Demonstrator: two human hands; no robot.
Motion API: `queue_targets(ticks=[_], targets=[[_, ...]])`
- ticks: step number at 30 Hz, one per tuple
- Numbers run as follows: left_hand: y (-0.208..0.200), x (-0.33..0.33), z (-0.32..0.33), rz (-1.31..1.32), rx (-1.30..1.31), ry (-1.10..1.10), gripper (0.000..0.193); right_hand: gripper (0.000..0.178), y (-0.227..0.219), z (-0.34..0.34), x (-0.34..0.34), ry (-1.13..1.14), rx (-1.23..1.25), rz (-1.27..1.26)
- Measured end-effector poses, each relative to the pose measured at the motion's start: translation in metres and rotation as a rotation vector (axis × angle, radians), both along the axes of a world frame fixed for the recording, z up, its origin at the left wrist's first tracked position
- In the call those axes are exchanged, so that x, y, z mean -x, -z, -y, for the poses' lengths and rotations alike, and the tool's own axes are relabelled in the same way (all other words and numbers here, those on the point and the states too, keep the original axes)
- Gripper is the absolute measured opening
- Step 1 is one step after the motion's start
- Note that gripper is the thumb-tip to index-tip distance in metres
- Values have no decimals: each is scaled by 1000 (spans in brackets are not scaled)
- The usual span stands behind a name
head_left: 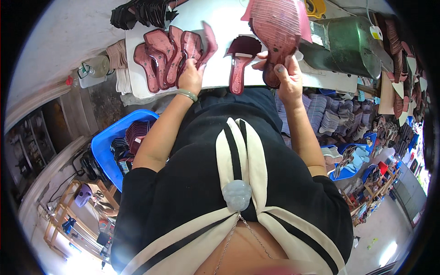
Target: The recorder is assembling pink fabric shoe upper components by folding and stacking them at a workbench.
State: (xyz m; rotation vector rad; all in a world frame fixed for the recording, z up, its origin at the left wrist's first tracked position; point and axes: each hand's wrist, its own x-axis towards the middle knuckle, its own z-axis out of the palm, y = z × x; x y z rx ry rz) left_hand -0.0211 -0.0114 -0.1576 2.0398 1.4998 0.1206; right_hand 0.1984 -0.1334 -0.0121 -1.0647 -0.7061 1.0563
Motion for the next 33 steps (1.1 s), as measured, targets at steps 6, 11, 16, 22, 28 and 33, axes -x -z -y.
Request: queue_targets(ticks=[6,11,16,22,28,33], targets=[[-49,12,-10,77,-415,211,34,31,9,-9,1,-111,-42,-12],[-129,-79,-15,1186,935,-211,48,54,17,-9,9,-64,-95,-68],[-147,-98,-9,1027,188,576,37,48,-4,-10,18,114,41,18],[-173,-121,13,857,213,158,29,15,-1,-11,14,202,156,295],[-136,-117,-31,930,781,375,42,42,6,17,-38,-209,484,330],[-136,-144,-98,399,-469,1474,48,35,13,1,-59,-124,357,-162]])
